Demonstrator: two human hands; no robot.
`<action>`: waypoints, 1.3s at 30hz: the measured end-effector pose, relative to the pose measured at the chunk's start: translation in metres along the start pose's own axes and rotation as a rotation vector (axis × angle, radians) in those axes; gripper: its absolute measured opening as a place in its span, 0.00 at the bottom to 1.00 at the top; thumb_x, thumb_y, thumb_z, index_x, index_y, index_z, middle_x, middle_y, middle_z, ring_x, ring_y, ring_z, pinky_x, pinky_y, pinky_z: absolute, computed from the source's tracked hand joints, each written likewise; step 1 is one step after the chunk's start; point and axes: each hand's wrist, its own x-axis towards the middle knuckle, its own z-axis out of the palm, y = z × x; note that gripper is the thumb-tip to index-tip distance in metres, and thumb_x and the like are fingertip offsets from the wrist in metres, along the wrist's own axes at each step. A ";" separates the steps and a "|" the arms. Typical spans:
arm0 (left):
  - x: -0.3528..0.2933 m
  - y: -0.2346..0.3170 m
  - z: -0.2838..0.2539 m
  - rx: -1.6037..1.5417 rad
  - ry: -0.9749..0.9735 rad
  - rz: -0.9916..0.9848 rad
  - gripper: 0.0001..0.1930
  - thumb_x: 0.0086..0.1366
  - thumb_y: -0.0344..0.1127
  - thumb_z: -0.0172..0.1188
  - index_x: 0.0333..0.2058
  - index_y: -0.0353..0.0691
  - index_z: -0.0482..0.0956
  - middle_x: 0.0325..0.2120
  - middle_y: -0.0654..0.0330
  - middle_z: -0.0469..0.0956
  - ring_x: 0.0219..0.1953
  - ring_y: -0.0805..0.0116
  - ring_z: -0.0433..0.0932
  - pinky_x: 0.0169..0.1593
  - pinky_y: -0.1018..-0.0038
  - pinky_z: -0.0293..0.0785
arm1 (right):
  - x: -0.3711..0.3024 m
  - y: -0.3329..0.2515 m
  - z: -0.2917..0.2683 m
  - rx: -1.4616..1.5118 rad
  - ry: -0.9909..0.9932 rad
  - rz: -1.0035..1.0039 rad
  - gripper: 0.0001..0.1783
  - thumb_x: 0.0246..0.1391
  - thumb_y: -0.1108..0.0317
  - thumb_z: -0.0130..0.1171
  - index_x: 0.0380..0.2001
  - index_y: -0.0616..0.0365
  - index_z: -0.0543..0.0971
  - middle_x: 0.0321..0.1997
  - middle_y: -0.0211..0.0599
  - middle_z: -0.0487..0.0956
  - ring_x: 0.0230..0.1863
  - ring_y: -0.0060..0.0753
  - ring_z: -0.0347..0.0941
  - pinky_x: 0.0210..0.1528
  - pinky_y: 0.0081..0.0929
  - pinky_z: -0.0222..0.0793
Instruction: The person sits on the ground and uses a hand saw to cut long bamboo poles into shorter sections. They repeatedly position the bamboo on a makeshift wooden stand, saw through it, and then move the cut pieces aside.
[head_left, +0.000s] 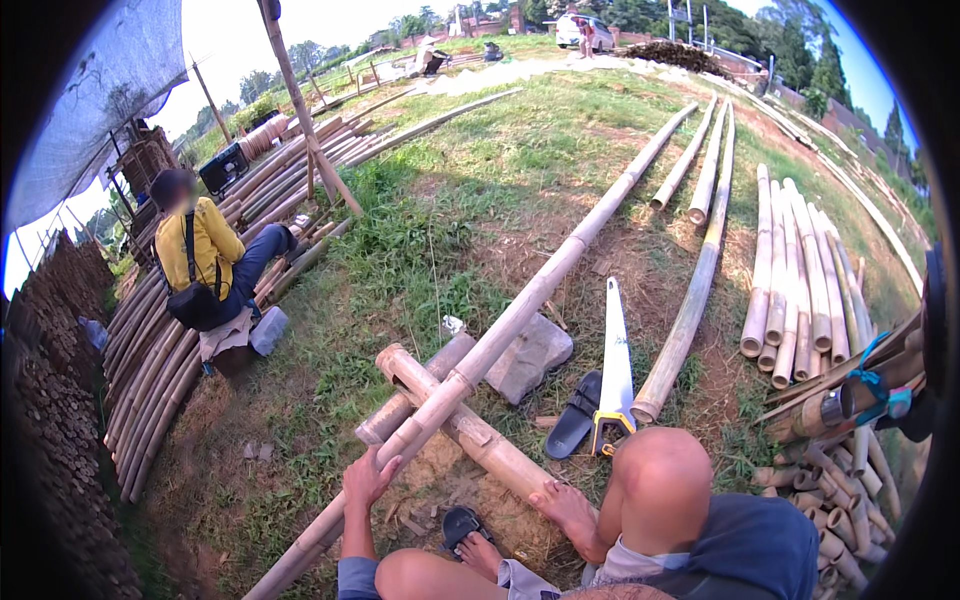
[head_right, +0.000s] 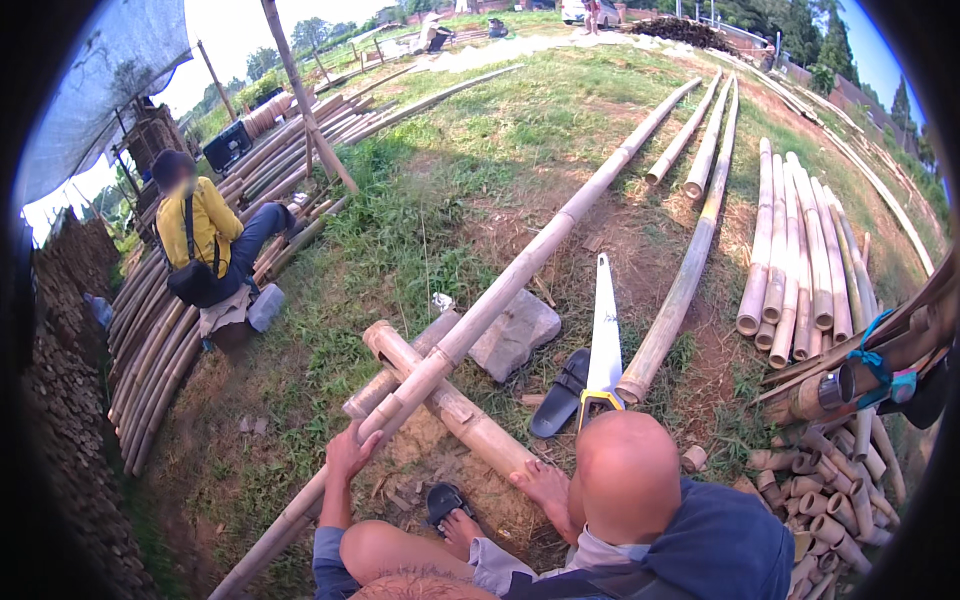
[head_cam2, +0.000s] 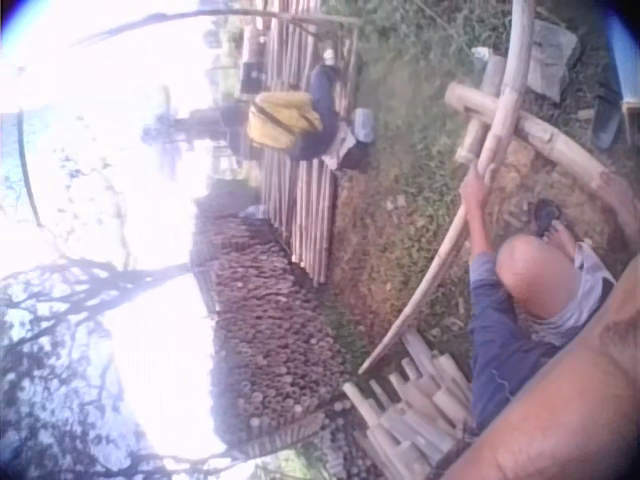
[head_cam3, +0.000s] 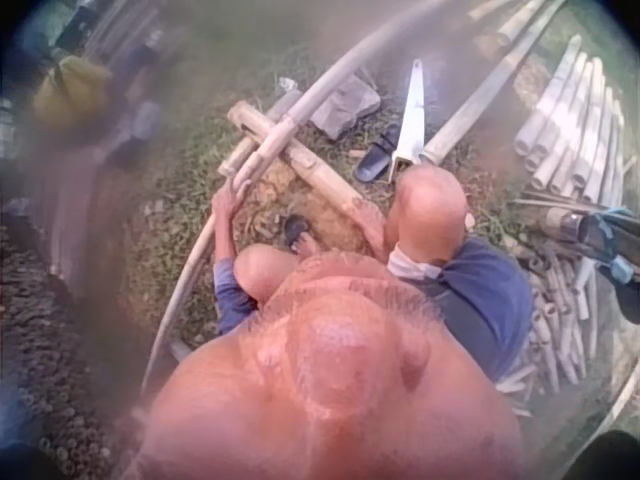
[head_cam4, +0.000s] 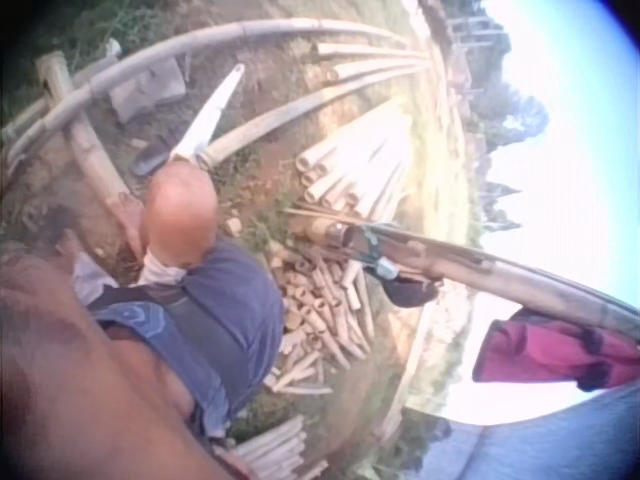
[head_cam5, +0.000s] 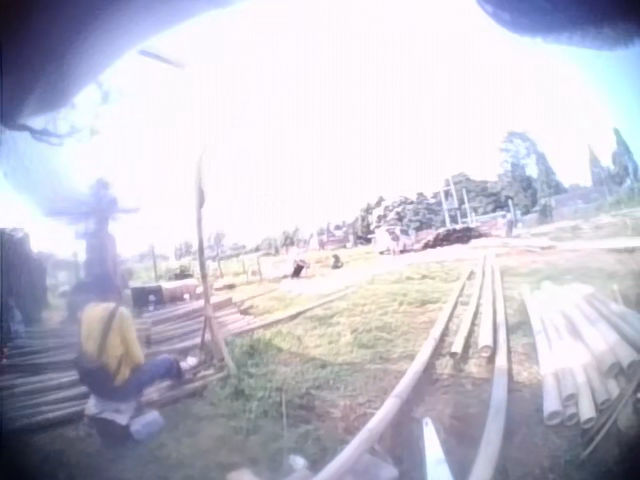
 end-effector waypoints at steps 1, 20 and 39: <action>-0.002 -0.003 0.000 0.004 0.009 0.008 0.38 0.69 0.72 0.62 0.62 0.46 0.81 0.46 0.39 0.88 0.51 0.36 0.87 0.55 0.46 0.82 | -0.001 0.001 0.005 0.018 -0.018 0.000 0.31 0.63 0.60 0.69 0.66 0.61 0.76 0.52 0.48 0.83 0.51 0.48 0.79 0.59 0.44 0.75; -0.001 -0.001 0.007 0.100 0.021 0.005 0.41 0.69 0.76 0.59 0.58 0.42 0.80 0.40 0.39 0.88 0.47 0.34 0.87 0.51 0.44 0.81 | -0.016 0.011 -0.033 0.207 0.016 -0.057 0.27 0.64 0.61 0.69 0.63 0.59 0.77 0.49 0.40 0.82 0.49 0.37 0.78 0.56 0.40 0.75; -0.002 -0.006 0.003 0.093 0.018 0.005 0.42 0.69 0.76 0.58 0.65 0.44 0.78 0.46 0.37 0.88 0.50 0.34 0.87 0.56 0.44 0.81 | -0.024 -0.026 -0.032 0.393 -0.015 -0.266 0.23 0.65 0.63 0.70 0.59 0.58 0.78 0.46 0.31 0.82 0.47 0.27 0.76 0.54 0.36 0.75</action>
